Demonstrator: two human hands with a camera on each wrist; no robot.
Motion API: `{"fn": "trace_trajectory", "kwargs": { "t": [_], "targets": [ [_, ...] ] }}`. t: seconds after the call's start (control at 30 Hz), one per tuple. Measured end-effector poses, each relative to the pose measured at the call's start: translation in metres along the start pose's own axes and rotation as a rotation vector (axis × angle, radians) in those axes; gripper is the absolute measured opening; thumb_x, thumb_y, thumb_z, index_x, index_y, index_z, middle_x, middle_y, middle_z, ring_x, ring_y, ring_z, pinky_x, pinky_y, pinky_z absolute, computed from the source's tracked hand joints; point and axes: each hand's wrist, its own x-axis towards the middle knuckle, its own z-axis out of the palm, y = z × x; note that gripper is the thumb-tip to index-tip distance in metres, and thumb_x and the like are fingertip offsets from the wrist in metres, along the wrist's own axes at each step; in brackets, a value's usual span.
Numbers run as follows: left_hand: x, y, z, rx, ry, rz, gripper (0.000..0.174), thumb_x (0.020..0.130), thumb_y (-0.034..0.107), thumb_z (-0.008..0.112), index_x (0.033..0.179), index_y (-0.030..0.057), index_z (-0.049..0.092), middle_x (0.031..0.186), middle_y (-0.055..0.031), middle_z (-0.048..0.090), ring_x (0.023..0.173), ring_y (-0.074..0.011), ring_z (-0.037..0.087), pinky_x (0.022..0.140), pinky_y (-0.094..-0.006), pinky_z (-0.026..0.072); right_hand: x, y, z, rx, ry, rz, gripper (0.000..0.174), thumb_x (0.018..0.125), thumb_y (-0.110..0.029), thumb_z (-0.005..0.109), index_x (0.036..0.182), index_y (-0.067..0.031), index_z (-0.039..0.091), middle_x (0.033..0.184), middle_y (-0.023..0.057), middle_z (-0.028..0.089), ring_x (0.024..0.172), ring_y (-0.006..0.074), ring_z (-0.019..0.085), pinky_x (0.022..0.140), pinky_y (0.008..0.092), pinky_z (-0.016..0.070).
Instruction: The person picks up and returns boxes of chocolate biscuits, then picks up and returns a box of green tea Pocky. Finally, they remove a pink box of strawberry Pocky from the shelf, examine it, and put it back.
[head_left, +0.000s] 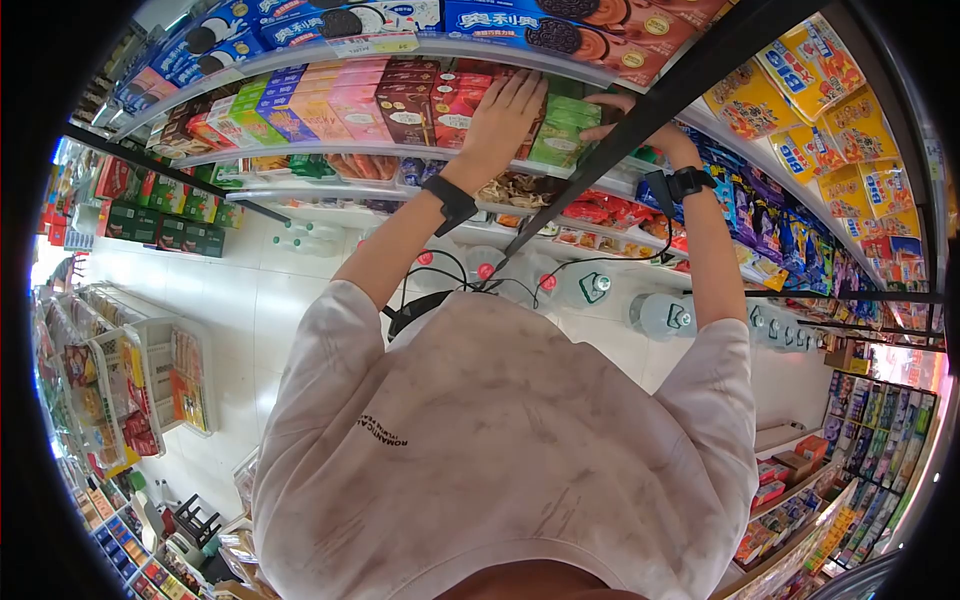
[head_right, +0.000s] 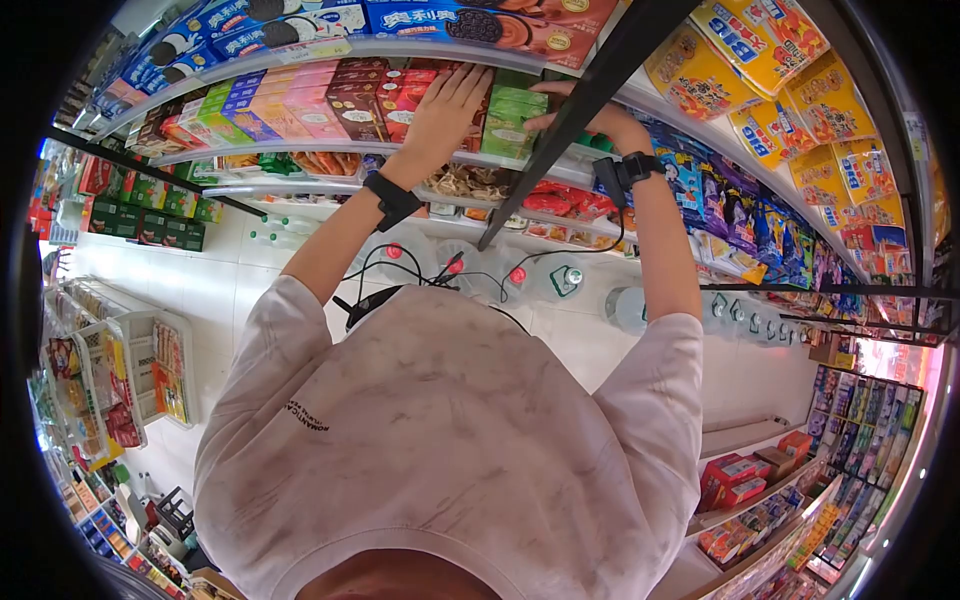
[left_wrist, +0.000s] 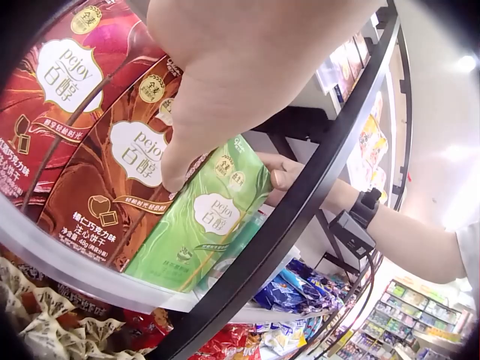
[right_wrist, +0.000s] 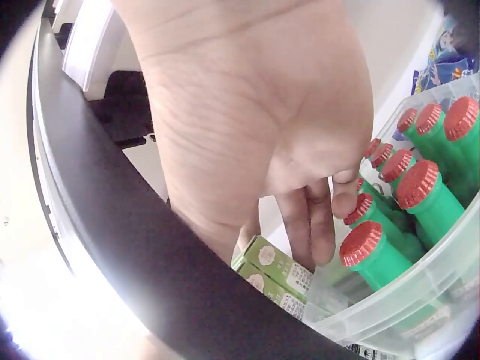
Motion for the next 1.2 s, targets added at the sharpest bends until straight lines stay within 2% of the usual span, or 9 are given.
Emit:
{"fn": "trace_trajectory", "kwargs": {
  "t": [0.07,0.37,0.43,0.53,0.73,1.07,1.2],
  "targets": [
    [0.000,-0.001,0.000,-0.051,0.030,0.002,0.065,0.091,0.014,0.063,0.152,0.0017,0.045,0.156,-0.0144,0.049,0.145,-0.0291,0.045,0.123,-0.0451,0.0331,0.001,0.000,0.000,-0.005,-0.001,-0.001,0.078,0.080,-0.043,0.092,0.143,-0.0073,0.063,0.085,-0.0029,0.060,0.079,0.0090,0.058,0.068,0.0279,0.0457],
    [0.001,-0.006,-0.003,-0.072,-0.046,0.020,0.081,0.084,0.020,0.077,0.154,0.0016,0.043,0.159,-0.0146,0.046,0.148,-0.0296,0.043,0.124,-0.0453,0.0325,0.003,0.005,0.000,-0.057,0.010,-0.011,0.077,0.082,-0.042,0.091,0.144,-0.0076,0.063,0.083,-0.0036,0.059,0.077,0.0084,0.057,0.067,0.0281,0.0450],
    [0.001,-0.006,-0.003,-0.064,-0.047,0.022,0.080,0.084,0.020,0.077,0.154,0.0017,0.043,0.159,-0.0146,0.046,0.148,-0.0294,0.042,0.124,-0.0451,0.0324,0.002,0.000,0.000,-0.051,0.001,-0.014,0.076,0.082,-0.042,0.091,0.144,-0.0077,0.063,0.081,-0.0041,0.058,0.076,0.0082,0.057,0.067,0.0280,0.0448],
    [0.000,-0.005,-0.003,-0.061,-0.034,0.018,0.079,0.084,0.019,0.076,0.154,0.0017,0.043,0.159,-0.0146,0.046,0.148,-0.0292,0.043,0.124,-0.0449,0.0325,-0.004,-0.015,-0.003,-0.009,-0.037,0.082,0.069,0.081,-0.038,0.092,0.137,-0.0078,0.067,0.109,0.0050,0.074,0.099,0.0146,0.067,0.088,0.0305,0.0535],
    [0.000,-0.003,-0.005,-0.049,-0.029,0.011,0.080,0.083,0.022,0.078,0.153,0.0018,0.044,0.157,-0.0140,0.048,0.146,-0.0287,0.044,0.123,-0.0446,0.0331,0.001,-0.002,-0.002,-0.051,-0.005,0.080,0.076,0.078,-0.042,0.093,0.140,-0.0080,0.066,0.104,0.0044,0.073,0.096,0.0147,0.067,0.086,0.0302,0.0528],
    [-0.001,-0.002,-0.008,-0.081,-0.026,0.012,0.086,0.079,0.024,0.082,0.154,0.0021,0.044,0.157,-0.0136,0.049,0.146,-0.0287,0.045,0.123,-0.0445,0.0347,0.003,0.004,-0.001,-0.067,0.001,0.101,0.084,0.075,-0.049,0.093,0.142,-0.0082,0.065,0.117,0.0110,0.073,0.108,0.0213,0.067,0.096,0.0345,0.0522],
    [-0.001,-0.003,-0.007,-0.004,-0.062,0.008,0.096,0.078,0.032,0.086,0.157,0.0045,0.041,0.160,-0.0117,0.047,0.147,-0.0264,0.044,0.124,-0.0420,0.0341,0.003,0.006,-0.001,-0.072,0.009,0.100,0.083,0.075,-0.049,0.093,0.142,-0.0079,0.066,0.120,0.0117,0.073,0.108,0.0214,0.068,0.096,0.0345,0.0523]
  ]
}}
